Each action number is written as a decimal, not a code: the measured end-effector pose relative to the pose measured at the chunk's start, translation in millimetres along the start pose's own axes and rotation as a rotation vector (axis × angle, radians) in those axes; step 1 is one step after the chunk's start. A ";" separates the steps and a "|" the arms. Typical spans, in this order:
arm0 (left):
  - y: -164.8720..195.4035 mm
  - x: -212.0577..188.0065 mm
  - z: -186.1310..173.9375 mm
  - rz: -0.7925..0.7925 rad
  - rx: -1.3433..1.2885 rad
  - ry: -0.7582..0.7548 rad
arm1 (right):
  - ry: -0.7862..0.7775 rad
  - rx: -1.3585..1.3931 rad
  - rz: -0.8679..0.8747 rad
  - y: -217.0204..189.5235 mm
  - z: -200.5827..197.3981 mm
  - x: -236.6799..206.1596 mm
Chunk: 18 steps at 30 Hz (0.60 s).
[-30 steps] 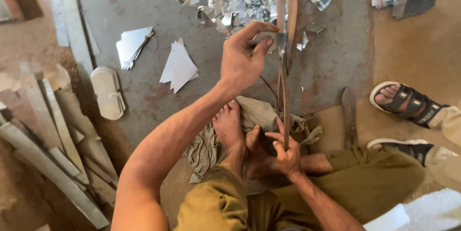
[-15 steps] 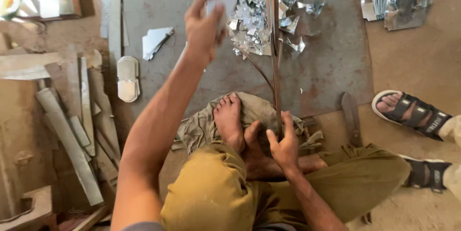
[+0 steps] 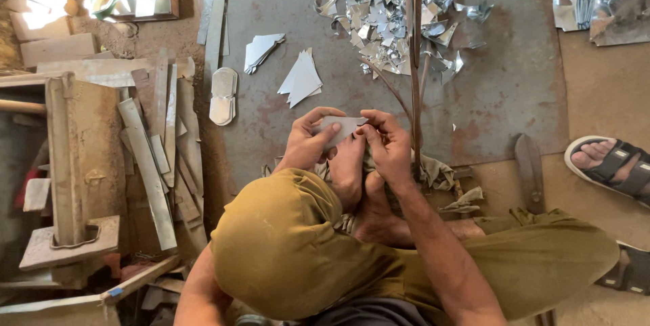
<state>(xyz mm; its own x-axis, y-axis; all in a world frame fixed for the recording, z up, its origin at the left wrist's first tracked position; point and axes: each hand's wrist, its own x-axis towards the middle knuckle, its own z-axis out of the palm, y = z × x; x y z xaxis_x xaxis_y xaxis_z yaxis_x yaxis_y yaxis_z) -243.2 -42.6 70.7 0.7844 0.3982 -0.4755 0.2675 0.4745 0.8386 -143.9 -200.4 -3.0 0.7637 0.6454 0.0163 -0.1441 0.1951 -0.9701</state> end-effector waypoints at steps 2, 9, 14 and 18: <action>-0.4 0.8 -0.9 -0.042 0.042 -0.003 | 0.006 -0.132 -0.054 -4.3 -2.8 -2.2; 1.2 7.6 6.4 -0.058 0.096 -0.067 | 0.064 -0.562 -0.191 -25.5 -9.4 -0.1; -1.0 12.2 8.5 -0.039 0.140 -0.084 | 0.101 -0.502 0.016 -34.3 -11.9 -8.9; -3.8 18.9 8.9 -0.033 0.108 -0.053 | 0.189 -0.350 0.064 -70.7 -60.2 -75.3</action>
<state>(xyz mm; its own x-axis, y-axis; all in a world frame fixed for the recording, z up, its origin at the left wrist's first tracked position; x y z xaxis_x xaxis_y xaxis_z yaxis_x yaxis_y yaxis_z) -224.4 -43.8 60.9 0.8018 0.3401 -0.4913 0.3505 0.3981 0.8477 -153.3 -307.2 49.8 0.8671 0.4945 -0.0597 0.0034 -0.1257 -0.9921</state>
